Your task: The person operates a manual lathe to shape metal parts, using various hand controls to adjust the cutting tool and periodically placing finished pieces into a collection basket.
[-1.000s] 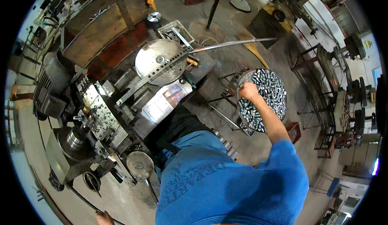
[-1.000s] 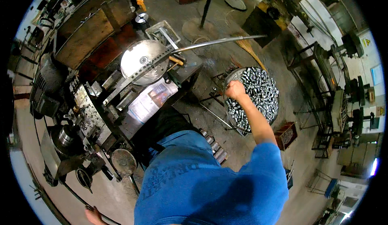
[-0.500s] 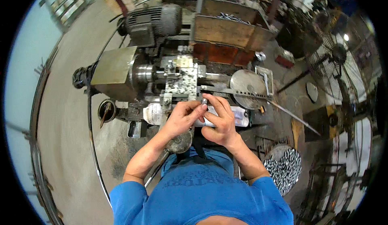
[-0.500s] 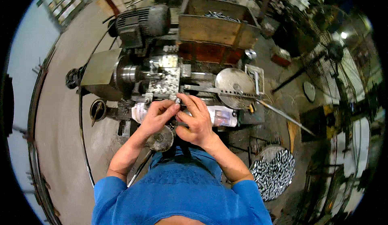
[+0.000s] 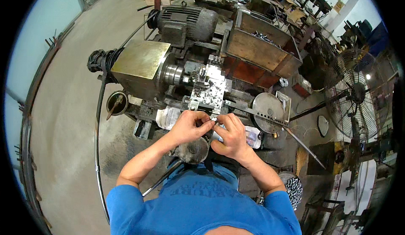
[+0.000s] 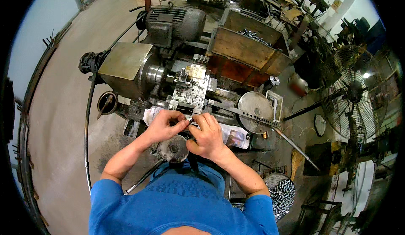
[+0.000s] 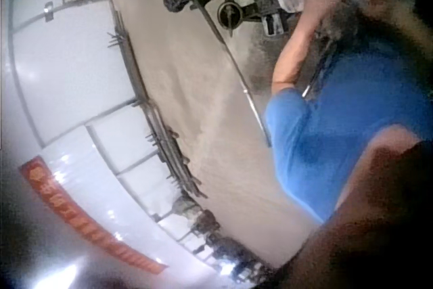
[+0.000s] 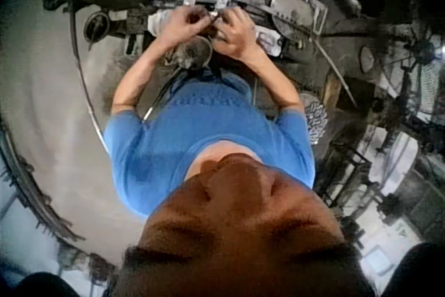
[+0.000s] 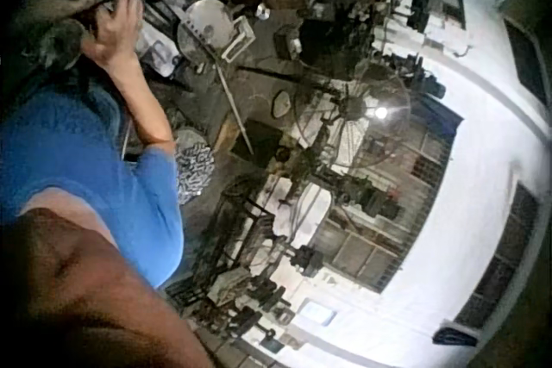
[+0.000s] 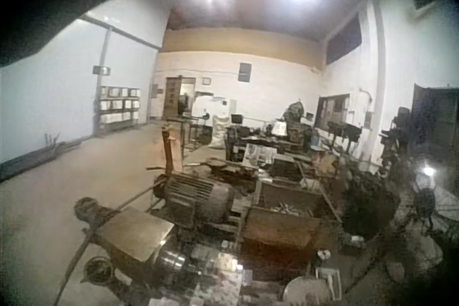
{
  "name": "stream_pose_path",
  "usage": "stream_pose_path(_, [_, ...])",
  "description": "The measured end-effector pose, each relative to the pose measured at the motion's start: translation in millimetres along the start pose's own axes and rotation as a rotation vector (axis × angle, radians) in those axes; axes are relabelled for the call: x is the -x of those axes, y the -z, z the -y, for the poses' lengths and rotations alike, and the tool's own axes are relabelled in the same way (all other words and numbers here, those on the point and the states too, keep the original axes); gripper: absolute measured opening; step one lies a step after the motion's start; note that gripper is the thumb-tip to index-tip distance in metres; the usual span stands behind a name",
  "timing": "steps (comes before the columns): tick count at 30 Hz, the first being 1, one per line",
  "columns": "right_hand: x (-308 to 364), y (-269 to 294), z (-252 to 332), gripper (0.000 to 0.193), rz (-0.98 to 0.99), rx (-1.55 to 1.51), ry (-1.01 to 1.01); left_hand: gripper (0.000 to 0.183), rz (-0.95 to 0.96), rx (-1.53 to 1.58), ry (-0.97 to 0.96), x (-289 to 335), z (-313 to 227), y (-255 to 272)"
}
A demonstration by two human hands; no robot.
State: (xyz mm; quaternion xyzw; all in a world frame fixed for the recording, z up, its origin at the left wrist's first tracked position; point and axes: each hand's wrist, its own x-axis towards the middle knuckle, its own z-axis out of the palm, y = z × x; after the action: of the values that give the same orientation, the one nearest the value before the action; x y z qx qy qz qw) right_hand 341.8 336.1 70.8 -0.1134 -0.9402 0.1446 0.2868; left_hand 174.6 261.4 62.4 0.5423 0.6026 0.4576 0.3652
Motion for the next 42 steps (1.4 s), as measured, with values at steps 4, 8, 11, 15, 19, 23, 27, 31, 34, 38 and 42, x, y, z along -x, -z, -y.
stream_pose_path(4, [-16.0, 3.3, 3.6, 0.031, 0.018, 0.044, 0.075, 0.022, -0.004, -0.048, -0.031, 2.0, 3.5, 7.9])
stream_pose_path(8, [-23.6, -5.7, -2.8, 0.028, 0.065, -0.015, 0.283, 0.021, 0.214, 0.024, 0.148, -3.3, -1.5, 28.0])
stream_pose_path(11, [-32.3, -6.6, -6.0, 0.033, 0.192, -0.020, 0.324, 0.021, 0.301, 0.087, 0.193, -4.0, -1.7, 42.7])
stream_pose_path(15, [-60.2, -13.7, -7.9, 0.021, 0.305, 0.044, 0.378, 0.021, 0.223, -0.033, 0.130, 1.5, 0.9, 66.8])
stream_pose_path(19, [-121.9, -32.6, -31.1, 0.021, 0.414, 0.159, 0.236, 0.030, -0.087, -0.185, 0.176, 37.1, -12.5, 119.4])
stream_pose_path(23, [-159.3, -87.9, -70.7, 0.020, 0.559, 0.404, 0.100, 0.034, -0.443, -0.405, 0.275, 101.6, 14.0, 177.5])
stream_pose_path(27, [-169.5, -104.9, -75.7, 0.022, 0.542, 0.301, 0.025, 0.038, -0.578, -1.049, 0.656, 192.9, 43.8, 212.6])
stream_pose_path(31, [-167.9, -100.3, -68.2, 0.024, 0.442, 0.188, 0.018, 0.035, -0.602, -0.931, 0.807, 248.9, 72.0, 202.0])
stream_pose_path(34, [-172.8, -103.0, -63.9, 0.025, 0.432, -0.032, -0.284, 0.032, -0.633, -0.622, 0.926, 250.5, 83.2, 182.9])
stream_pose_path(38, [-188.2, -91.8, -51.3, 0.027, 0.386, -0.138, -0.435, 0.026, -0.744, -0.851, 0.873, 256.9, 134.0, 184.3])
stream_pose_path(42, [-194.3, -92.3, -46.2, 0.027, 0.382, 0.024, -0.373, 0.017, -0.680, -1.275, 0.959, 273.0, 153.0, 236.5])
